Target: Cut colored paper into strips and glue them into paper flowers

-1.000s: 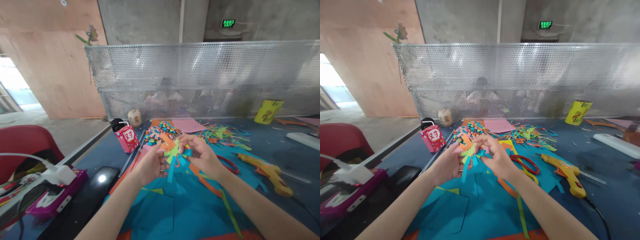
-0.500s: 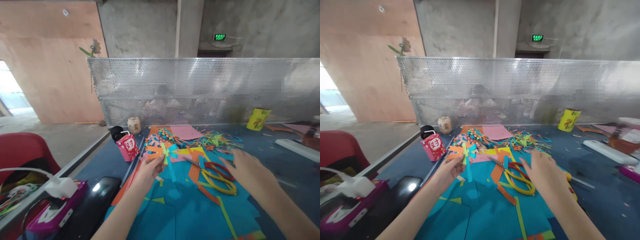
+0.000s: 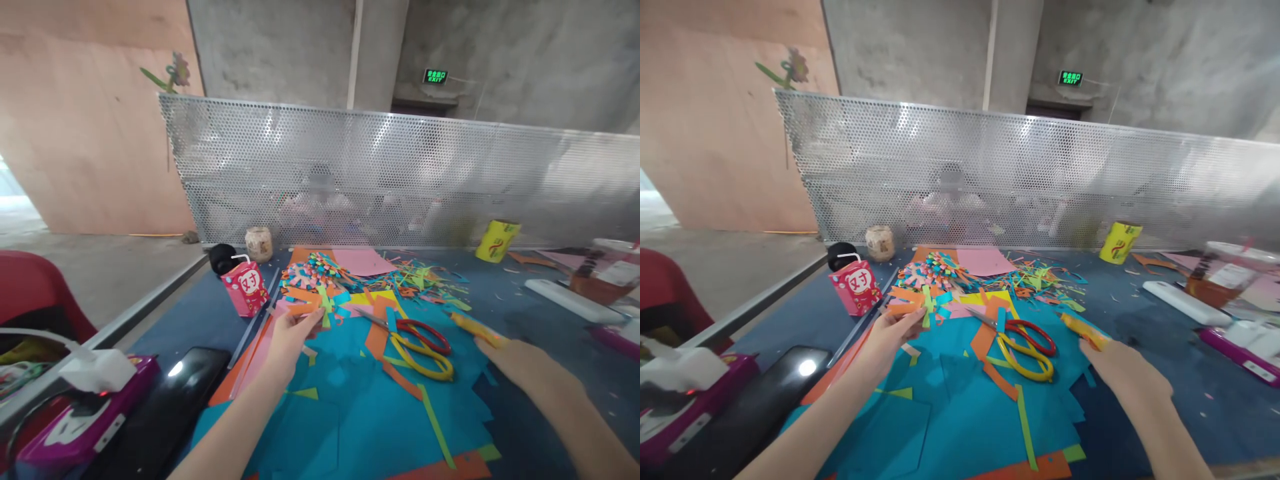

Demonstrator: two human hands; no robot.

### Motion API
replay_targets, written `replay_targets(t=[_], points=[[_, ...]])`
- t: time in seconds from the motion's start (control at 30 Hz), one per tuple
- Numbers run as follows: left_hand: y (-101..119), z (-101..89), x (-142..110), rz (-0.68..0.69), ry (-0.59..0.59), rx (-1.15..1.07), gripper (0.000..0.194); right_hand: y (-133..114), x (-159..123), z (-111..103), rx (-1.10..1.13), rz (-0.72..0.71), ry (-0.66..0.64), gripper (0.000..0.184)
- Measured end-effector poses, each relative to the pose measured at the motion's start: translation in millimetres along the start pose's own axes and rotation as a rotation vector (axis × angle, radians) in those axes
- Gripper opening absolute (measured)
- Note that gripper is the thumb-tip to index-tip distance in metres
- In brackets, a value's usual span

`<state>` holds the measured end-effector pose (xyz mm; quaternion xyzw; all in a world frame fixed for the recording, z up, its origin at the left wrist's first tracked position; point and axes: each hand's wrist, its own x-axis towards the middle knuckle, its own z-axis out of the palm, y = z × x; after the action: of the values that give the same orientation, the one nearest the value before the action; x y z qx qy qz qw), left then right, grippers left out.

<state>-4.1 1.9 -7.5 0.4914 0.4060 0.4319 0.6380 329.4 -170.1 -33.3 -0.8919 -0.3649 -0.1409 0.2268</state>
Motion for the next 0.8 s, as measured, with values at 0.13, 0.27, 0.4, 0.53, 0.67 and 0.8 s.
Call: replay_targets(t=[0.13,0.27,0.4,0.53,0.67,0.8], points=[[-6,0.1,1,-0.005,-0.014,0.098,0.033,-30,-3,-27,0.025,0.13,-0.138,0.041],[-7,-0.3,0,-0.025,-0.015,0.098,0.034,-82,-30,-37,0.01,-0.172,0.284,0.05],[-4,0.4,-3,-0.014,-0.031,0.074,0.031,-128,-62,-31,0.014,-0.552,0.521,0.04],[-1,0.6,-5,-0.009,-0.037,0.054,0.032,-153,-74,-24,-0.058,-0.807,0.584,0.027],[-1,0.0,-3,-0.029,-0.027,0.044,0.033,-158,-75,-20,-0.104,-0.862,0.605,0.022],[-5,0.1,2,-0.058,-0.004,0.094,0.031,-155,-76,-18,-0.135,-0.893,0.567,0.013]])
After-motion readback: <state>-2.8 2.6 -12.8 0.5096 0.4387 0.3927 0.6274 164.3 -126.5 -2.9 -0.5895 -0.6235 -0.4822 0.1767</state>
